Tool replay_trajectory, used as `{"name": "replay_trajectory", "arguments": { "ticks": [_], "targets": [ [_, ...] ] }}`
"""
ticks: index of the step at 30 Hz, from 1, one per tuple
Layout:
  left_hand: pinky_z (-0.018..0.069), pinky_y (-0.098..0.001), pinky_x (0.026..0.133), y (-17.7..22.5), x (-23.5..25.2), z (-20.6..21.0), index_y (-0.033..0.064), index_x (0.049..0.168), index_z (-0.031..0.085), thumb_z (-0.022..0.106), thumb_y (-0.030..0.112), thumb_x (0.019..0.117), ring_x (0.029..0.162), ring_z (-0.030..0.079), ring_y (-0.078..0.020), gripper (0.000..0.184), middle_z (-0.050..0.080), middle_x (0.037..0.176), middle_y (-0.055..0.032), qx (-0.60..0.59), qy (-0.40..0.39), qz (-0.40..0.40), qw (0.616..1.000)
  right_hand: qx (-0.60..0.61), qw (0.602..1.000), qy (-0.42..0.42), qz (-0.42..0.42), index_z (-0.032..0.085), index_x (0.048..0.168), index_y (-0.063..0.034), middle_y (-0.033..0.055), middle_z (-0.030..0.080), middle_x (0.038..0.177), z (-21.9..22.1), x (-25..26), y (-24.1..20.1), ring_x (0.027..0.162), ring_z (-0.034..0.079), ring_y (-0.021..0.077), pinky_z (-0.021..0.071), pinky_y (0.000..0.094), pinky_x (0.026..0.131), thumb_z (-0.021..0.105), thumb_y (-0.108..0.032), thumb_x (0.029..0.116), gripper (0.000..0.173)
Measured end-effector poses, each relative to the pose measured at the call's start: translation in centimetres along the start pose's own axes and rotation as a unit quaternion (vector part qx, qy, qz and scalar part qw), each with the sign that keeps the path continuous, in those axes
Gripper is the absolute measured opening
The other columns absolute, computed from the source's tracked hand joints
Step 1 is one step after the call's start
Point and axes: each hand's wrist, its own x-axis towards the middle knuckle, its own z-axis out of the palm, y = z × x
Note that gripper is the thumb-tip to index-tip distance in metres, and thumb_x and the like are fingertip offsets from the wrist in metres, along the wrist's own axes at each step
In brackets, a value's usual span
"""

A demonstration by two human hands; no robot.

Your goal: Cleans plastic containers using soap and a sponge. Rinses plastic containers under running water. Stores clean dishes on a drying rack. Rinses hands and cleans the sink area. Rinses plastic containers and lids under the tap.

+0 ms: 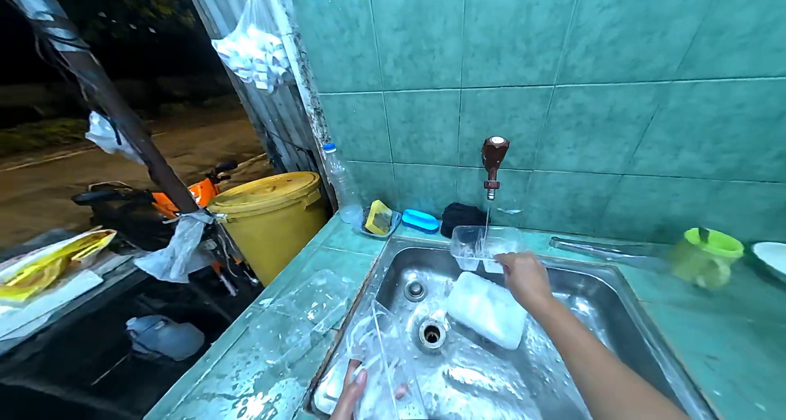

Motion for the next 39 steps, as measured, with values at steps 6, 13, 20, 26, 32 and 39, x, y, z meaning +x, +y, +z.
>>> {"name": "replay_trajectory", "arguments": {
  "ticks": [6, 13, 20, 26, 32, 39],
  "targets": [
    [0.0614, -0.0372, 0.087, 0.0, 0.0, -0.3, 0.0076, 0.153, 0.011, 0.029, 0.030, 0.1060, 0.102, 0.070, -0.0172, 0.055, 0.064, 0.121, -0.0087, -0.016, 0.005, -0.004, 1.000, 0.003, 0.999, 0.030, 0.026, 0.074, 0.125, -0.0120, 0.0162, 0.072, 0.121, -1.0, -0.8, 1.7, 0.117, 0.066, 0.0386, 0.0469, 0.0588, 0.104, 0.050, -0.008, 0.1047, 0.032],
    [0.0612, -0.0374, 0.088, -0.2, 0.3, 0.1, 0.0101, 0.156, 0.006, 0.031, 0.031, 0.1068, 0.102, 0.071, -0.0179, 0.059, 0.064, 0.123, -0.0093, -0.022, 0.001, -0.013, 1.000, 0.023, 0.999, 0.026, 0.011, 0.075, 0.124, -0.0123, 0.0150, 0.073, 0.122, -0.8, -1.5, 2.9, 0.118, 0.066, 0.0369, 0.0495, 0.0577, 0.102, 0.050, -0.009, 0.1051, 0.031],
    [0.0606, -0.0371, 0.089, 0.1, 0.4, 0.3, 0.0090, 0.156, 0.006, 0.028, 0.028, 0.1071, 0.104, 0.070, -0.0171, 0.057, 0.063, 0.124, -0.0099, -0.016, 0.000, -0.012, 1.000, 0.045, 0.998, 0.040, -0.022, 0.075, 0.123, -0.0120, 0.0152, 0.073, 0.120, -0.1, -1.3, 2.0, 0.115, 0.068, 0.0371, 0.0507, 0.0576, 0.100, 0.051, -0.008, 0.1040, 0.031],
    [0.0608, -0.0366, 0.089, 0.2, 0.3, -0.3, 0.0081, 0.154, 0.010, 0.033, 0.030, 0.1055, 0.104, 0.070, -0.0163, 0.058, 0.063, 0.123, -0.0080, -0.014, 0.003, -0.009, 1.000, 0.006, 0.999, 0.050, 0.017, 0.075, 0.123, -0.0131, 0.0146, 0.074, 0.117, -0.9, -1.9, 2.5, 0.115, 0.066, 0.0378, 0.0491, 0.0563, 0.100, 0.051, -0.007, 0.1033, 0.032],
    [0.0590, -0.0398, 0.093, -0.2, 0.5, -0.1, 0.0086, 0.156, 0.006, 0.032, 0.031, 0.1068, 0.110, 0.068, -0.0184, 0.060, 0.060, 0.130, -0.0101, -0.021, -0.009, -0.015, 1.000, 0.009, 0.998, 0.032, 0.044, 0.074, 0.127, -0.0143, 0.0148, 0.072, 0.122, -1.6, -2.8, 2.9, 0.118, 0.065, 0.0380, 0.0478, 0.0580, 0.102, 0.049, -0.010, 0.1049, 0.034],
    [0.0590, -0.0402, 0.093, -0.2, 0.8, -0.3, 0.0092, 0.155, 0.008, 0.030, 0.031, 0.1076, 0.109, 0.068, -0.0194, 0.057, 0.062, 0.128, -0.0102, -0.021, -0.022, -0.013, 0.999, 0.003, 0.995, 0.095, 0.020, 0.076, 0.123, -0.0131, 0.0149, 0.075, 0.116, 0.0, -3.2, 2.8, 0.114, 0.068, 0.0384, 0.0468, 0.0591, 0.103, 0.050, -0.006, 0.1017, 0.034]
  ]
}}
